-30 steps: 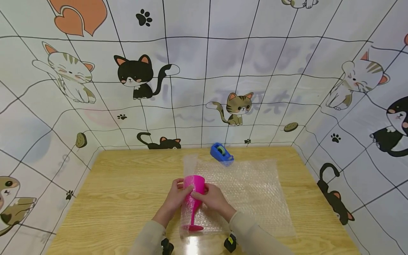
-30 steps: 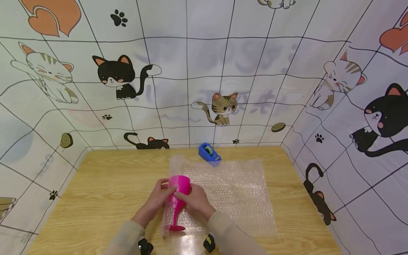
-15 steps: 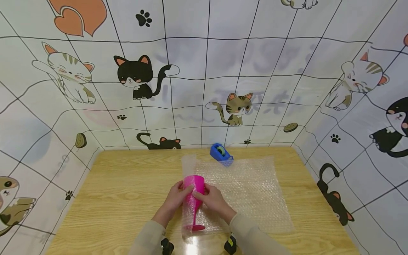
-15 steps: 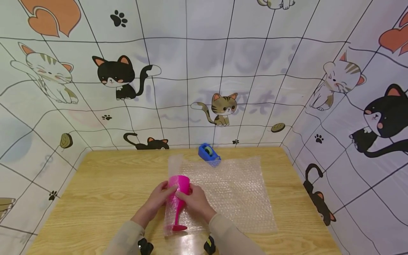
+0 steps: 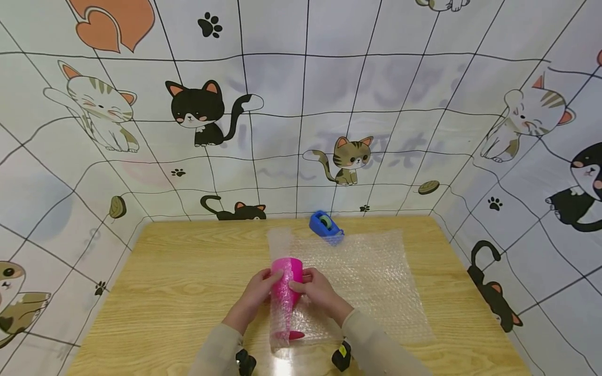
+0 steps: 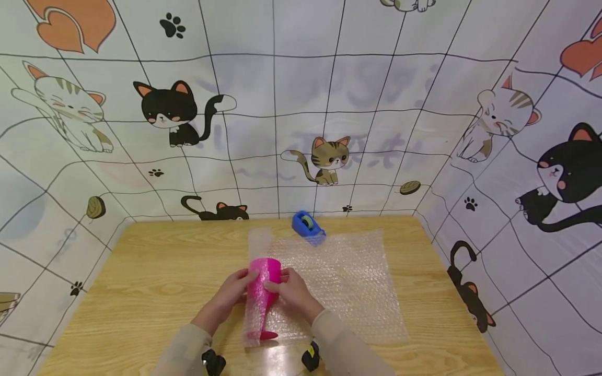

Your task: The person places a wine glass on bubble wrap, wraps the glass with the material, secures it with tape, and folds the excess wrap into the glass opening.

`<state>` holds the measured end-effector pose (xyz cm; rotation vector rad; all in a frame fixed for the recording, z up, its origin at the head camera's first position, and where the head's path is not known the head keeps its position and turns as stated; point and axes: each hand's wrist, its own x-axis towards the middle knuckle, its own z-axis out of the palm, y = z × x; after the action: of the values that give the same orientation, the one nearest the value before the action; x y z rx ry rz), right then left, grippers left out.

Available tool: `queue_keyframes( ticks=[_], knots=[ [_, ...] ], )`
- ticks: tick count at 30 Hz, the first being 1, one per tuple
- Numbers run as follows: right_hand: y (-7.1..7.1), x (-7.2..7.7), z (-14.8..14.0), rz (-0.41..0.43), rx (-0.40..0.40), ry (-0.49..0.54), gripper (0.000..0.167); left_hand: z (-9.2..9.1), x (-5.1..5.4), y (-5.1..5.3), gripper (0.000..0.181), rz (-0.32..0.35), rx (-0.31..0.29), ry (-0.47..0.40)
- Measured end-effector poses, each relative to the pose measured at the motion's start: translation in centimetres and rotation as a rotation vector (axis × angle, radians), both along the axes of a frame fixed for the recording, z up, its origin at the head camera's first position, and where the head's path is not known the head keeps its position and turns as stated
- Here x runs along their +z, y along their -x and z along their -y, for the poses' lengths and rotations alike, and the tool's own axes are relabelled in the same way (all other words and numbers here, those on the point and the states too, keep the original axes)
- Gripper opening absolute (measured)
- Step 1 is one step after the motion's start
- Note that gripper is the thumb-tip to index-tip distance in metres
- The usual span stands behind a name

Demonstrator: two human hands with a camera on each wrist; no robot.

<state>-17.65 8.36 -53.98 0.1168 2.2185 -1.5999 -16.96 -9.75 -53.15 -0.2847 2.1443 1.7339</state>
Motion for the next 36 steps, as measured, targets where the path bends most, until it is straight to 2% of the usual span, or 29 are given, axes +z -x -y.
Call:
queue_keyframes(
  ticks=[7,14,18,23,28,33,36],
  knots=[
    [0.0,0.2,0.2,0.011,0.004,0.050,0.057,0.1,0.1,0.1,0.080,-0.028,-0.018,0.032],
    [-0.4,0.4,0.5,0.004,0.032,0.100,0.063,-0.1,0.7,0.0,0.081,-0.052,0.024,0.108],
    [-0.2,0.2,0.5,0.010,0.055,0.082,0.062,0.0,0.9,0.0,0.081,-0.042,0.042,0.099],
    [0.0,-0.1,0.6,0.008,0.071,0.082,0.058,0.2,1.0,0.0,0.081,-0.028,0.034,0.074],
    [0.2,-0.1,0.7,0.006,0.062,0.104,0.053,0.2,1.0,0.0,0.083,-0.035,0.030,0.089],
    [0.5,0.5,0.3,0.021,0.060,0.052,0.054,-0.2,0.7,0.1,0.079,-0.087,0.033,0.153],
    [0.9,0.9,0.0,0.026,0.109,-0.002,0.055,-0.3,0.6,0.2,0.076,-0.103,0.037,0.173]
  ],
)
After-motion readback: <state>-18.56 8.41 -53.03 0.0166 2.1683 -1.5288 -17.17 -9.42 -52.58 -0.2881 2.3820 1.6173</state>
